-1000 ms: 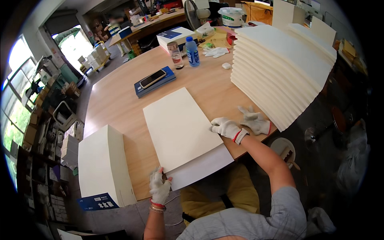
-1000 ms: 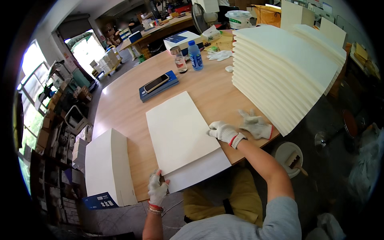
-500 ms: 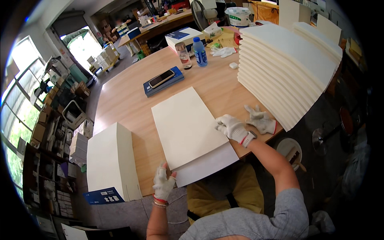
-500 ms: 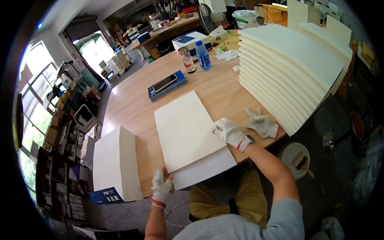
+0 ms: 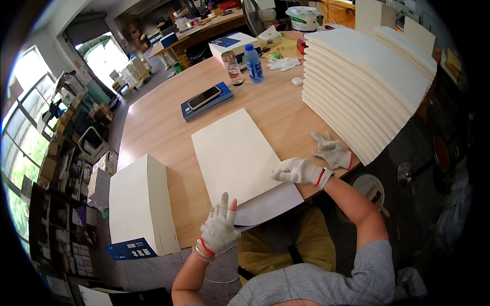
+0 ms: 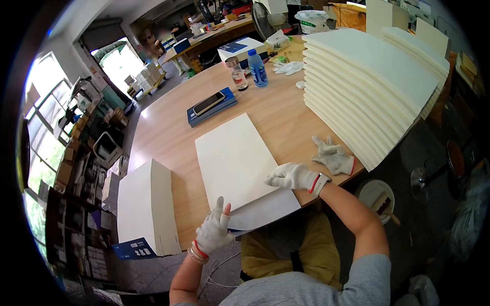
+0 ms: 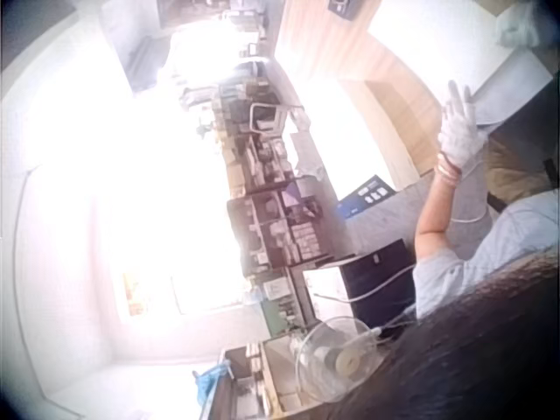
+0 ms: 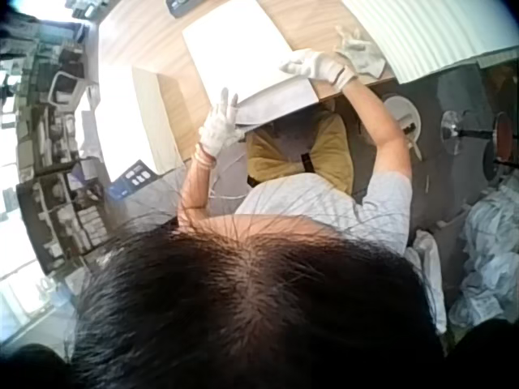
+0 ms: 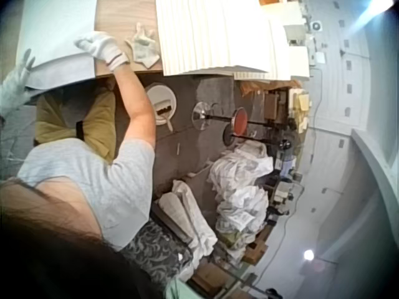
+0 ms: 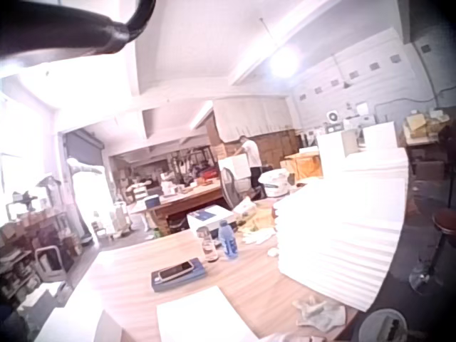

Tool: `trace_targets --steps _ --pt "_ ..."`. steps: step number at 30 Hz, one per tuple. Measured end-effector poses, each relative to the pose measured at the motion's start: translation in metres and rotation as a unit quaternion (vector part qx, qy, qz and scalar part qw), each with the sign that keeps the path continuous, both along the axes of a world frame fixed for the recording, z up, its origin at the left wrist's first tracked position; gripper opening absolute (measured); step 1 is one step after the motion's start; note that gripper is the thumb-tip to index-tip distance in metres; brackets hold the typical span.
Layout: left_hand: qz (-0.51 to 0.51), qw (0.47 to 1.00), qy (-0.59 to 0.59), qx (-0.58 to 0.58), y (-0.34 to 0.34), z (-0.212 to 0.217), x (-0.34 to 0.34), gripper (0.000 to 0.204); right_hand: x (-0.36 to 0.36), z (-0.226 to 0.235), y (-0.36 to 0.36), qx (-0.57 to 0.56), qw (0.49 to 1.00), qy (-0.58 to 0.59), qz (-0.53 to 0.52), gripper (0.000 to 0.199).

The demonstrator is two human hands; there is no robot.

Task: The person wraps a stack of white books with a blue paper cover. They place the books on the table, fold the cover over the edges, and smooth the paper to secure it. The wrapped books are then stacked on the right side of the table.

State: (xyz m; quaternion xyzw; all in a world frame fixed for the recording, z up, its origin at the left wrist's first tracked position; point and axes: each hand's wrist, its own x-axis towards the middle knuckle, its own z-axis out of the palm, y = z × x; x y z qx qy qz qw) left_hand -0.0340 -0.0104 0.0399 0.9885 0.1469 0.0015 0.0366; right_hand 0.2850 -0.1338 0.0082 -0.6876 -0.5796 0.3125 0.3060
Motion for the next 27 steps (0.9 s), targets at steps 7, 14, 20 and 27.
trace_targets --steps 7,14,20,27 --pt "0.008 1.0 -0.016 -0.015 0.017 -0.003 -0.002 0.061 0.018 -0.004 -0.005 -0.007 0.988 0.152 0.029 0.059" --pt "0.322 0.905 -0.074 -0.266 0.067 -0.007 0.018 0.02 -0.016 0.01 0.009 -0.073 0.986 -0.133 -0.072 0.047" --pt "0.324 0.915 -0.048 -0.234 0.058 -0.004 0.028 0.027 -0.026 -0.007 0.013 -0.028 0.972 -0.169 -0.162 0.032" --pt "0.036 0.998 -0.004 -0.044 0.095 0.02 0.062 0.101 -0.013 -0.014 0.02 -0.016 0.961 -0.079 -0.265 0.043"
